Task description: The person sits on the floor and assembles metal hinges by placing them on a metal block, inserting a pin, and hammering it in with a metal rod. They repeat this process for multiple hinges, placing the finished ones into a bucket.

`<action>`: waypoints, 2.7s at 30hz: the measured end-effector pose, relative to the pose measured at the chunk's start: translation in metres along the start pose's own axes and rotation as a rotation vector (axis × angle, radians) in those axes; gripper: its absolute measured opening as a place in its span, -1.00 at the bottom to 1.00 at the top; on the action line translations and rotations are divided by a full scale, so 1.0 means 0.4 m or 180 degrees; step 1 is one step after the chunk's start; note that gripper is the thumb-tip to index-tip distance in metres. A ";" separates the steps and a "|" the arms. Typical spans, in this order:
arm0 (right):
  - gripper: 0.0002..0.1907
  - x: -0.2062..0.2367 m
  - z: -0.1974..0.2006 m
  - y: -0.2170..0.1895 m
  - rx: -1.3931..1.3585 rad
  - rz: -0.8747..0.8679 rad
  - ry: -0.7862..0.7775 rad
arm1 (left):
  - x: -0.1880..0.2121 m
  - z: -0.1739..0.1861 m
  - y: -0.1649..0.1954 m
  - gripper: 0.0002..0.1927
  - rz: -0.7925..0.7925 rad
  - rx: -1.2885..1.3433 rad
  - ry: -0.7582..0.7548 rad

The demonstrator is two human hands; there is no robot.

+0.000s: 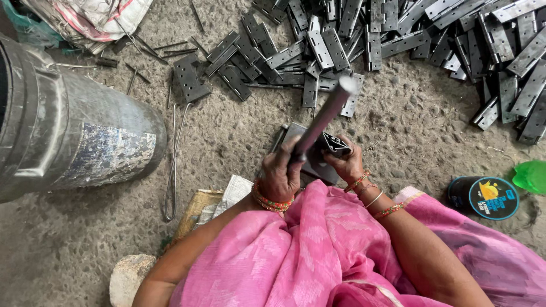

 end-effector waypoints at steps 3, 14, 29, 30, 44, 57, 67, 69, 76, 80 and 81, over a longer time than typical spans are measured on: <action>-0.64 0.002 -0.009 0.015 -0.0263 -0.0227 -0.0225 | 0.044 -0.075 -0.065 -0.66 0.0173 -0.0471 -0.0520; -0.60 0.005 -0.002 0.007 0.0095 -0.0126 -0.0010 | 0.026 -0.011 -0.098 -0.72 0.0779 -0.0055 -0.0190; -0.67 0.000 -0.017 -0.018 -0.0058 0.0006 -0.0225 | 0.124 -0.113 -0.235 -0.67 0.1392 -0.0418 -0.0794; -0.67 0.002 -0.013 -0.026 0.0089 0.0106 -0.0176 | 0.130 -0.105 -0.271 -0.67 0.1751 -0.0265 -0.0777; -0.84 -0.081 0.055 -0.020 -0.0498 -0.0095 -0.0141 | 0.090 0.121 -0.611 -0.75 0.2807 -0.2361 -0.1289; -0.69 -0.213 -0.026 -0.086 0.1913 0.1336 -0.0604 | -0.074 -0.243 -0.461 0.24 0.1542 -0.0059 -0.1769; -0.68 -0.183 -0.030 0.010 -0.0528 -0.0786 -0.0415 | -0.011 -0.255 -0.390 -0.06 0.2409 0.0467 -0.1787; -0.60 -0.165 -0.040 0.029 -0.0981 -0.1163 -0.0480 | -0.019 -0.262 -0.405 -0.11 0.2259 0.0418 -0.1825; -0.31 -0.170 0.017 0.066 -0.1481 -0.1787 0.0183 | -0.027 -0.282 -0.477 -0.10 0.1956 0.0563 -0.1971; -0.32 -0.240 0.049 0.046 -0.1276 -0.1335 0.0493 | -0.033 -0.279 -0.500 -0.14 0.1994 0.0481 -0.2062; -0.32 -0.254 0.069 0.034 -0.1208 -0.1231 0.0607 | -0.036 -0.280 -0.498 -0.17 0.2005 0.0489 -0.2139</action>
Point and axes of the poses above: each hand's wrist, its own x-axis away from the middle knuckle, its own z-axis out of the back of the hand, y = z × x, the point moved 6 cm from there along -x, towards the middle knuckle, and after that the axes turned 6 degrees about -x, right-handed, at the moved point
